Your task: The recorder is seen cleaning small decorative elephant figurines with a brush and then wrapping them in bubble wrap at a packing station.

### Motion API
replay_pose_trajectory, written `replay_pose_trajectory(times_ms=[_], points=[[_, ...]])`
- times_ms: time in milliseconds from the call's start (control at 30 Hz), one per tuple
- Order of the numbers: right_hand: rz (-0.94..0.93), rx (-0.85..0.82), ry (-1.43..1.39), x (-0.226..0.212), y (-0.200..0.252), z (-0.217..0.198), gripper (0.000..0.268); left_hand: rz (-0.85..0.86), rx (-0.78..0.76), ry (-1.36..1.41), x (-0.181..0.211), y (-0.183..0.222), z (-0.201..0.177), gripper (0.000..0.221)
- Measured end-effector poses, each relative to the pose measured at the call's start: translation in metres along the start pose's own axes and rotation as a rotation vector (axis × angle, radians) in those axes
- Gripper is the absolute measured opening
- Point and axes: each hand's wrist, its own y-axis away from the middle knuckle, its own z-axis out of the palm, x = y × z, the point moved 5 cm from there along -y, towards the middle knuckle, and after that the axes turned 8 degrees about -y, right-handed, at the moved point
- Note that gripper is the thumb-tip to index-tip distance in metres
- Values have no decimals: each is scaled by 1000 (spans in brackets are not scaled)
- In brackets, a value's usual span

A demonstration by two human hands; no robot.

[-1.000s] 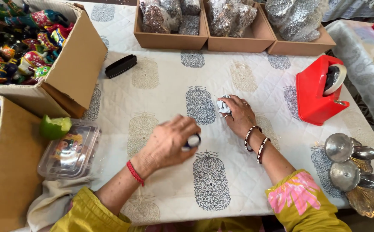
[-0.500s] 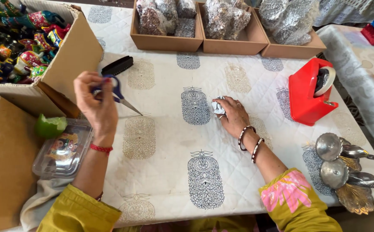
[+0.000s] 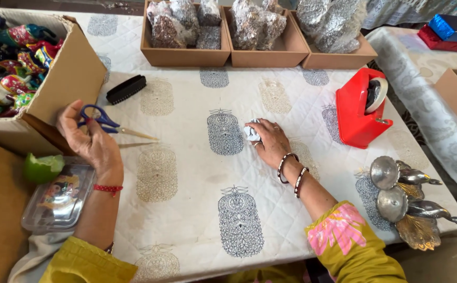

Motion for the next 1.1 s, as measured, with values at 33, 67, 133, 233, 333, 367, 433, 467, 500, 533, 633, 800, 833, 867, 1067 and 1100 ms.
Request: replay_pose_trajectory(times_ms=[33,67,133,233,333,367,433,467,500,533,633,800,833,867,1067,1100], points=[[-1,3,1,2,-2,1,57,2,0,2,-2,0,2,43],[-15,8,4,4,-1,4,57,-17,-43,-37,-6,4,5,45],[-31,14,10,4,0,5,57,-35,-85,-73,-5,8,6,46],[-39,20,24,2,-2,1,57,178,-176,-232,18,8,10,49],[-27,3,17,1,-2,2,57,159,-233,-366,17,9,9,42],[-24,-2,20,0,-1,2,57,118,-254,-384,12,9,8,40],[-20,-1,25,0,-2,2,57,82,-276,-398,5,8,7,37],[-26,2,19,0,-1,2,57,120,-319,-543,3,9,8,36],[-33,5,14,1,0,3,58,159,-361,-688,0,10,9,36],[-35,5,15,1,-2,2,58,159,-359,-688,3,9,10,36],[-45,9,28,-2,1,2,59,128,-529,-835,5,17,18,27],[10,-22,8,-4,0,0,59,237,-846,-1087,-22,37,31,37],[11,-23,9,-2,-1,0,59,236,-847,-1087,-15,34,32,37],[-2,-15,10,-2,0,0,59,194,-889,-1080,-11,33,32,38],[-61,5,3,0,1,1,58,93,-877,-1056,8,31,27,27],[-67,6,1,0,1,2,58,106,-846,-1073,8,32,25,22]])
